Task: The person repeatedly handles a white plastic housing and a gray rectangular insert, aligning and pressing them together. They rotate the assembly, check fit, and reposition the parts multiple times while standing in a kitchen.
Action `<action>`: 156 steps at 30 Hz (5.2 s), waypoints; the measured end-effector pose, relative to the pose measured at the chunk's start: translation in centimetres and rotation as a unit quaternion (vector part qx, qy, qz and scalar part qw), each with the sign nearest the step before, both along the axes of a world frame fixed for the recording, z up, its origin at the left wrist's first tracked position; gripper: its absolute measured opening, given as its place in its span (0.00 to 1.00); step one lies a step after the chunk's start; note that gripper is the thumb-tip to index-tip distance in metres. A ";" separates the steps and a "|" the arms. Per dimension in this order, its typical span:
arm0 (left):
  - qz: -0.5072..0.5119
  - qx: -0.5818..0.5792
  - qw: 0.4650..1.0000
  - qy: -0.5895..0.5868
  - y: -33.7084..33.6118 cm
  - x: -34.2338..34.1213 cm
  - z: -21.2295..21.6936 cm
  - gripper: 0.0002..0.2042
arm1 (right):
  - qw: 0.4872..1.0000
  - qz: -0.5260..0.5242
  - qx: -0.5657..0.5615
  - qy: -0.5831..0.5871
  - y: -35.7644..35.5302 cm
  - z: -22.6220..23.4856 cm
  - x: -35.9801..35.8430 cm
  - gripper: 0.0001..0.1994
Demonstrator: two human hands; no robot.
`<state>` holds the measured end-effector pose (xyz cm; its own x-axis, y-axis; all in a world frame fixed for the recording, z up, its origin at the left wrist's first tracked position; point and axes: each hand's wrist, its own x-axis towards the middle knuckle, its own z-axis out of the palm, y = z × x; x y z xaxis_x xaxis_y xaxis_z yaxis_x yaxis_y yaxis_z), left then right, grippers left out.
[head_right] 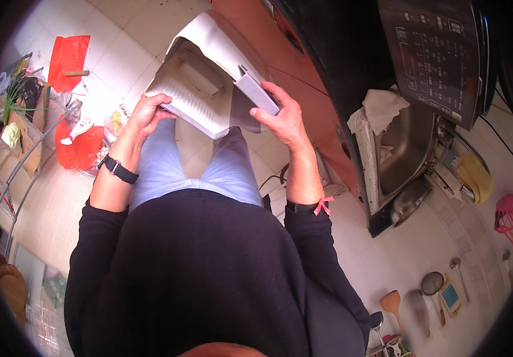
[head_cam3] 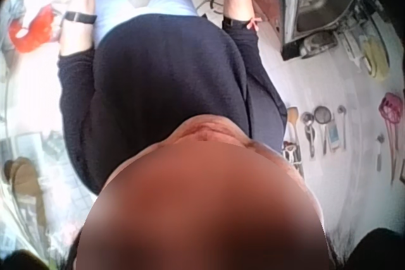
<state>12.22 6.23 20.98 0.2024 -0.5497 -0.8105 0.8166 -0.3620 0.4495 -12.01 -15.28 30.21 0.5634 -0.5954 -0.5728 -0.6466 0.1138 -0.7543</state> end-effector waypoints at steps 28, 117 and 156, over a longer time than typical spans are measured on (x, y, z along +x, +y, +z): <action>0.007 -0.025 1.000 0.017 -7.2 0.5 1.1 0.21 | 0.899 -0.342 -0.234 -0.140 -0.4 -4.1 2.2 0.36; -0.004 0.041 0.998 0.055 -8.9 6.9 -7.0 0.08 | 0.805 -0.554 0.018 -0.212 -1.1 -6.3 8.4 0.16; -0.144 0.119 0.981 -0.050 -5.7 12.2 -7.9 0.04 | 0.740 -0.580 -0.248 -0.232 -1.5 -9.3 10.8 0.08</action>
